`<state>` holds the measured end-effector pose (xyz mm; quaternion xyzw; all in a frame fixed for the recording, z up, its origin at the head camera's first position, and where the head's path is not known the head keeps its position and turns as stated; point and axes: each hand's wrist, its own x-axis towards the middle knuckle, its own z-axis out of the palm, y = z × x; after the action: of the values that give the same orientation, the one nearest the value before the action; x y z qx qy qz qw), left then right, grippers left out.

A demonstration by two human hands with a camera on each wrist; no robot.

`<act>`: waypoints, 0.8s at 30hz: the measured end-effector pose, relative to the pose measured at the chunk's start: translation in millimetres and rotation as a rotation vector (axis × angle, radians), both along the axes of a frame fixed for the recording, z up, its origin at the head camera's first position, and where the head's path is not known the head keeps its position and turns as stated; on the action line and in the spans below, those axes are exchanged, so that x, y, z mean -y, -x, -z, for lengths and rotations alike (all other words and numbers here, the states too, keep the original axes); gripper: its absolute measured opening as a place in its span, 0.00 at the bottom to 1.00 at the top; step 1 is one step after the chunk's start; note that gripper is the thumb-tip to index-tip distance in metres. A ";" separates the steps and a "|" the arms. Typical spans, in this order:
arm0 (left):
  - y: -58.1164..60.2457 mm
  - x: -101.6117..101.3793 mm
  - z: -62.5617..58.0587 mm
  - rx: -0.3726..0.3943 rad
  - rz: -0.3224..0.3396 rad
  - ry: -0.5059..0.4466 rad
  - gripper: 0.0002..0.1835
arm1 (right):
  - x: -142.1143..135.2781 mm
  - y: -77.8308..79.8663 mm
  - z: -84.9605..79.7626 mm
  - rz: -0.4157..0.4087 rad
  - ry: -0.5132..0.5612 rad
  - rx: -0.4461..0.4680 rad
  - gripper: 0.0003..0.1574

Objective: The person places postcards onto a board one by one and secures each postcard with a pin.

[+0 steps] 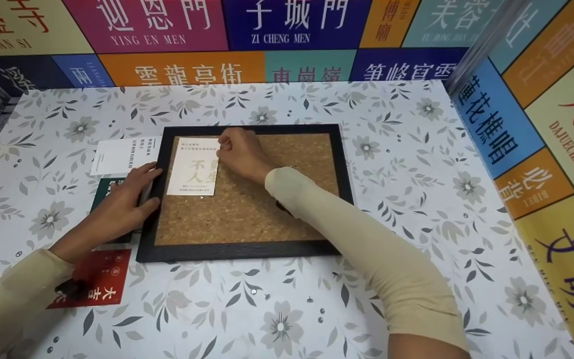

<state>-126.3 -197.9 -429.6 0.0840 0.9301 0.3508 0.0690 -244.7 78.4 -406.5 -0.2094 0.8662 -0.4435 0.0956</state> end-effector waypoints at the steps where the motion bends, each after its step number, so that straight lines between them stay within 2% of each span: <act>1: 0.5 0.6 1.6 -0.006 -0.001 -0.006 0.37 | -1.0 -1.0 -0.9 -0.001 0.004 0.006 0.15; 3: 2.0 2.5 6.4 -0.019 0.002 -0.008 0.37 | -3.0 -2.9 -2.5 -0.005 0.014 0.021 0.17; 7: 2.6 2.8 7.9 -0.027 0.003 -0.004 0.37 | -8.1 -7.4 -5.5 -0.018 0.027 0.040 0.19; 11: 0.6 1.0 0.9 -0.014 0.006 0.002 0.38 | -14.0 -12.4 -7.5 -0.043 0.037 0.040 0.19; 14: 2.5 2.6 5.0 -0.027 0.008 -0.001 0.37 | -18.1 -16.6 -9.3 -0.058 0.028 0.028 0.19; 20: 10.2 9.5 24.7 -0.056 0.007 0.012 0.37 | -24.3 -23.9 -13.9 -0.060 -0.004 0.045 0.21; 24: 9.9 9.3 23.3 -0.048 0.010 0.003 0.38 | -26.5 -27.2 -14.6 -0.054 -0.026 0.029 0.20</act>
<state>-136.2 -207.2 -452.9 0.0967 0.9316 0.3469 0.0486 -217.5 104.9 -391.9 -0.2250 0.8644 -0.4325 0.1230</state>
